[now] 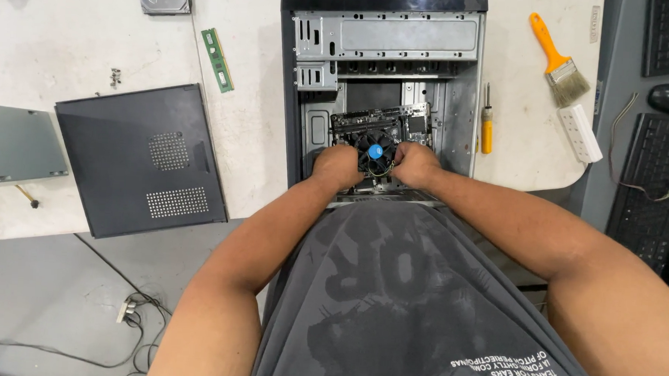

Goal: The person is removing the motherboard and CPU fan from a computer case on a repair bench.

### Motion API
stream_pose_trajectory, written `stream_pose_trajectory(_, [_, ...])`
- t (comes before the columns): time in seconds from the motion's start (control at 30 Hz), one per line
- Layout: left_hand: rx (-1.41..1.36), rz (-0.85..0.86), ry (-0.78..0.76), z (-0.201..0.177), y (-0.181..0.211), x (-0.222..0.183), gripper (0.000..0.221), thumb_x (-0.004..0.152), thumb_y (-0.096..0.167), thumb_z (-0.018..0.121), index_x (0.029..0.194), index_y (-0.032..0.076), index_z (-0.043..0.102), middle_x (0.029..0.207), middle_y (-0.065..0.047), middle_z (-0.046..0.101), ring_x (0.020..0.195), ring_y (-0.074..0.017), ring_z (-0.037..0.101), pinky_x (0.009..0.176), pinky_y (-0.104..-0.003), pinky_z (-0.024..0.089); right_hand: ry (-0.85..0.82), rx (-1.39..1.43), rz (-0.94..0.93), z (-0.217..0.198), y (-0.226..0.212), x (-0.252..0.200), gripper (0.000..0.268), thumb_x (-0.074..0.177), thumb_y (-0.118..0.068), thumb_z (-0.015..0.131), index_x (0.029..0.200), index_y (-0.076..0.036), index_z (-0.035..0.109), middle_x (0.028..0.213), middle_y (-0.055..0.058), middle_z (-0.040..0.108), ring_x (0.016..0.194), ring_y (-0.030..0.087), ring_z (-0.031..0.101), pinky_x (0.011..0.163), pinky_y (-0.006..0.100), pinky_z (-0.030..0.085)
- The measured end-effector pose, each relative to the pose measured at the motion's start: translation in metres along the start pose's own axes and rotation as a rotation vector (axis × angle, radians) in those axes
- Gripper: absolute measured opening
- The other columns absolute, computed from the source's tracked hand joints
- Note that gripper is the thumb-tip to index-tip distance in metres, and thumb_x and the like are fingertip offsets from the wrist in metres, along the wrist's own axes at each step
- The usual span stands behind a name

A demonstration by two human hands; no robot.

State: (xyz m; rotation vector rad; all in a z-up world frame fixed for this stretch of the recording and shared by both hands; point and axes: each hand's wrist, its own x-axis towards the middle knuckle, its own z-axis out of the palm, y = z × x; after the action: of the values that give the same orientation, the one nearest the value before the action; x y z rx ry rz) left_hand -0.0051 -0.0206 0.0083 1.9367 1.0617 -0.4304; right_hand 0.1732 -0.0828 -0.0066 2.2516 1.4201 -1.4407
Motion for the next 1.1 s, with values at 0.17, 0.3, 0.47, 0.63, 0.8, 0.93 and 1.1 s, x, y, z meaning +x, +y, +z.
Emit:
stream_pose_trajectory(0.17, [-0.021, -0.002, -0.01, 0.001, -0.004, -0.002, 0.027, 0.076, 0.025, 0.061, 0.066, -0.001, 0.064, 0.059, -0.015, 0.06, 0.056, -0.0241, 0.062, 0.047, -0.035, 0.054, -0.041, -0.074, -0.023, -0.007, -0.009, -0.012, 0.03, 0.066, -0.025, 0.069, 0.092, -0.009, 0.066, 0.088, 0.011, 0.065, 0.096, 0.029, 0.061, 0.08, 0.038, 0.049])
stream_pose_trajectory(0.3, [0.01, -0.001, -0.003, 0.002, -0.004, -0.003, 0.027, 0.075, 0.025, 0.061, 0.066, 0.0, 0.063, 0.059, -0.014, 0.06, 0.056, -0.0236, 0.062, 0.048, -0.035, 0.053, -0.059, -0.126, -0.054, -0.011, -0.015, -0.018, 0.029, 0.066, -0.026, 0.07, 0.091, -0.01, 0.066, 0.088, 0.009, 0.067, 0.096, 0.028, 0.061, 0.08, 0.038, 0.05])
stream_pose_trajectory(0.47, [-0.065, -0.049, 0.007, 0.0, -0.004, -0.008, 0.025, 0.076, 0.021, 0.056, 0.066, -0.001, 0.063, 0.059, -0.014, 0.06, 0.057, -0.0247, 0.062, 0.048, -0.035, 0.052, -0.067, -0.076, -0.091, -0.001, -0.002, -0.009, 0.028, 0.068, -0.023, 0.069, 0.092, -0.009, 0.065, 0.087, 0.011, 0.065, 0.094, 0.028, 0.061, 0.08, 0.039, 0.049])
stream_pose_trajectory(0.63, [-0.289, -0.117, 0.094, -0.002, -0.01, -0.009, 0.024, 0.077, 0.016, 0.05, 0.062, 0.001, 0.06, 0.056, -0.014, 0.057, 0.053, -0.022, 0.057, 0.047, -0.032, 0.048, -0.039, 0.074, -0.065, 0.0, 0.01, -0.008, 0.028, 0.072, -0.019, 0.06, 0.098, -0.009, 0.063, 0.081, 0.01, 0.062, 0.087, 0.027, 0.062, 0.078, 0.038, 0.048])
stream_pose_trajectory(0.8, [-0.806, -0.414, 0.331, -0.006, -0.003, -0.017, 0.057, 0.087, 0.021, 0.045, 0.133, -0.004, 0.024, 0.14, -0.026, 0.011, 0.133, -0.0357, 0.019, 0.11, -0.046, 0.024, 0.216, 0.361, 0.178, -0.019, -0.005, -0.023, 0.058, 0.077, -0.027, 0.06, 0.125, -0.006, 0.036, 0.13, 0.017, 0.026, 0.123, 0.033, 0.035, 0.102, 0.044, 0.034])
stream_pose_trajectory(0.93, [-1.103, -0.464, 0.182, 0.011, -0.018, -0.001, 0.068, 0.089, 0.027, 0.037, 0.139, -0.009, 0.008, 0.142, -0.026, 0.015, 0.132, -0.0304, 0.024, 0.106, -0.041, 0.028, 0.136, 0.566, 0.255, -0.025, -0.025, -0.039, 0.074, 0.084, -0.025, 0.052, 0.137, 0.005, 0.011, 0.138, 0.026, 0.01, 0.132, 0.038, 0.012, 0.109, 0.049, 0.016])
stream_pose_trajectory(1.1, [-1.117, -0.446, 0.173, 0.002, -0.002, -0.01, 0.065, 0.089, 0.031, 0.037, 0.137, -0.009, 0.017, 0.135, -0.024, 0.027, 0.129, -0.0307, 0.028, 0.107, -0.045, 0.026, 0.066, 0.673, 0.315, -0.024, -0.025, -0.036, 0.082, 0.085, -0.031, 0.052, 0.139, 0.006, 0.003, 0.141, 0.027, 0.01, 0.134, 0.037, 0.013, 0.107, 0.053, 0.016])
